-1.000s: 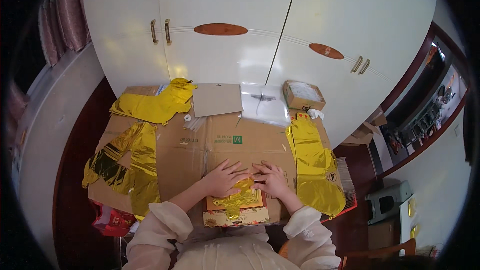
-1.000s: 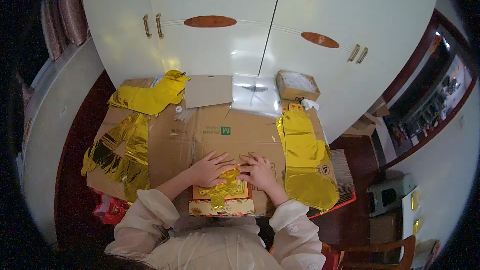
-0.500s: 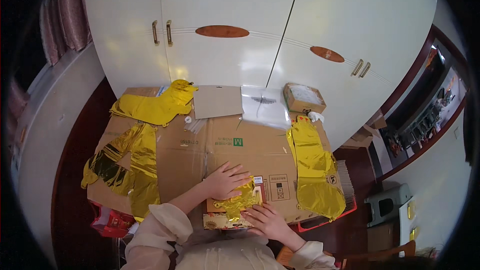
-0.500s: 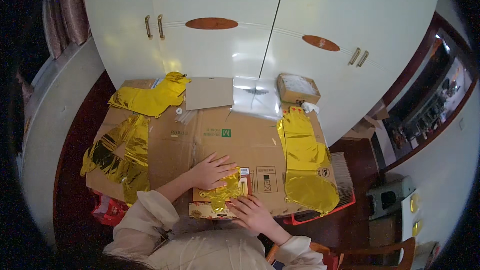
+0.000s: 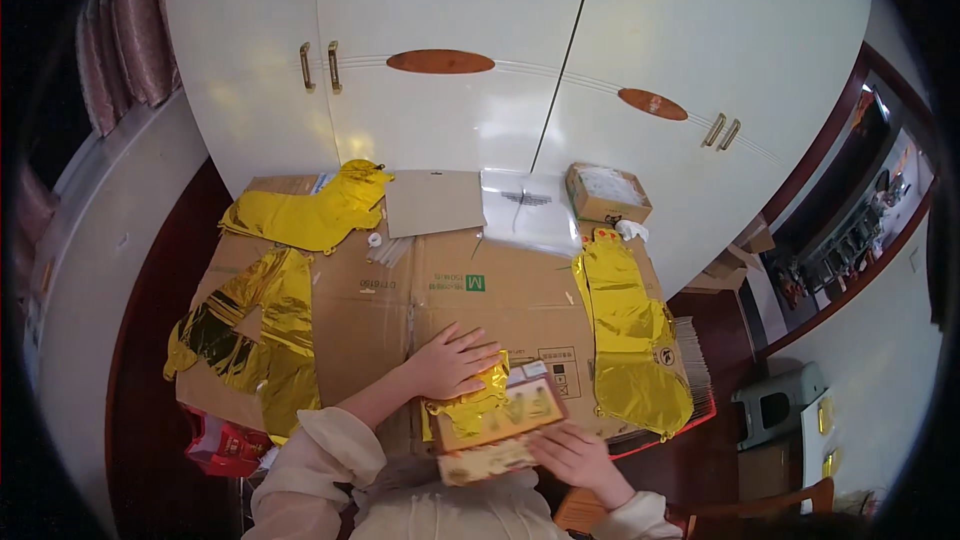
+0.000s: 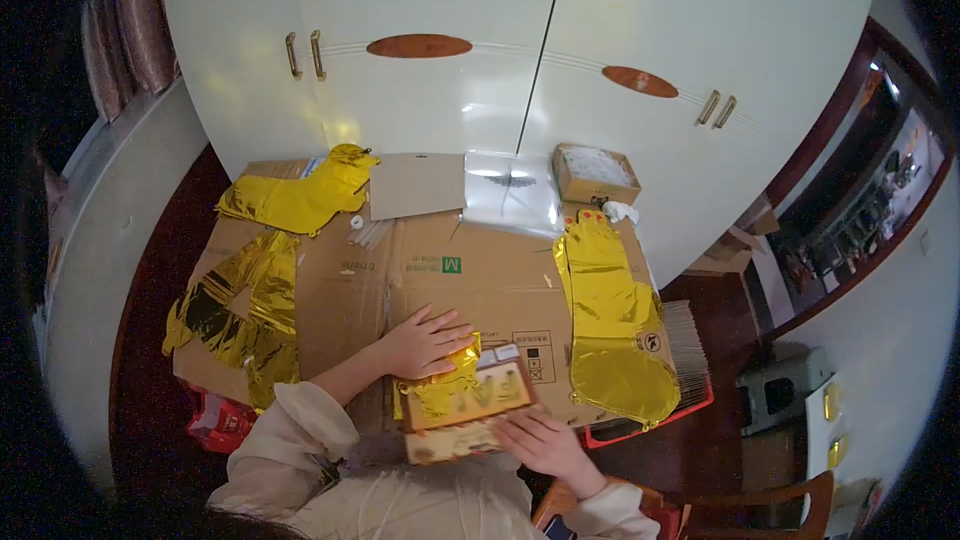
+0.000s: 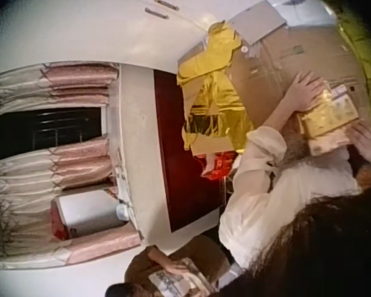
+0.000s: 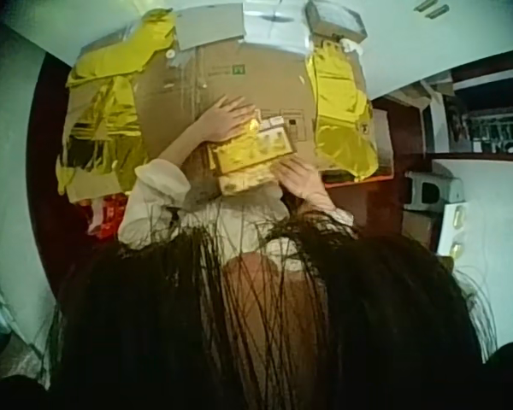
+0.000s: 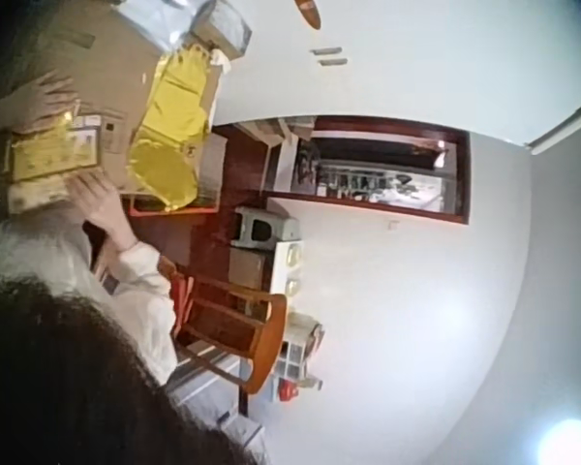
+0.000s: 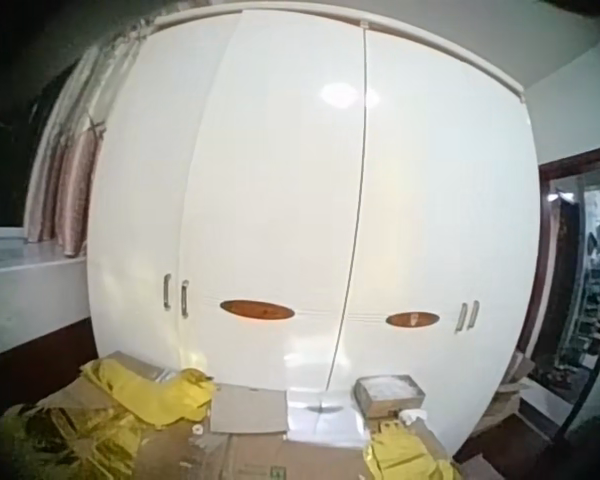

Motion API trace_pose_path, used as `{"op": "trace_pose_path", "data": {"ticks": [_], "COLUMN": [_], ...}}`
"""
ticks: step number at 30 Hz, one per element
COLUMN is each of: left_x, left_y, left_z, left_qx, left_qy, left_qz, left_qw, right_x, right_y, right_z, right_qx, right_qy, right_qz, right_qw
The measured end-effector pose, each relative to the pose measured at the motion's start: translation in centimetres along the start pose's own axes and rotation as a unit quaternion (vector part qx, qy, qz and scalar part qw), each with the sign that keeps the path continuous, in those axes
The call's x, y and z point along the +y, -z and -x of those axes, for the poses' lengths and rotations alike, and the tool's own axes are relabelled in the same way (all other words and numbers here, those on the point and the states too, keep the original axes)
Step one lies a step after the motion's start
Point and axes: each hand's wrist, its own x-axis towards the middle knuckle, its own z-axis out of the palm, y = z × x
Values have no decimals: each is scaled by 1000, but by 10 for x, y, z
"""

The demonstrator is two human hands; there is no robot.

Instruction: The person is packing gold-colored items into padded envelopes and cardboard boxes, and applying labels.

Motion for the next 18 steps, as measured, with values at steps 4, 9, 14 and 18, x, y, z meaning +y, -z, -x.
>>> {"op": "trace_pose_path", "data": {"ticks": [4, 9, 14, 18], "left_x": [0, 1, 2, 1], "left_y": [2, 1, 4, 5], "left_z": [0, 0, -1, -1], "left_qx": [6, 8, -1, 6], "left_qy": [1, -1, -1, 4], "left_qz": [0, 9, 17, 23], "left_qw": [1000, 1000, 1000, 1000], "right_x": [30, 55, 62, 49], "right_y": [21, 38, 16, 29], "right_z": [87, 109, 113, 60], "right_qx": [30, 88, -66, -52], "right_qy": [-126, -202, -284, -271], "right_qz": [64, 143, 43, -22], "right_qw": [989, 965, 956, 961]}}
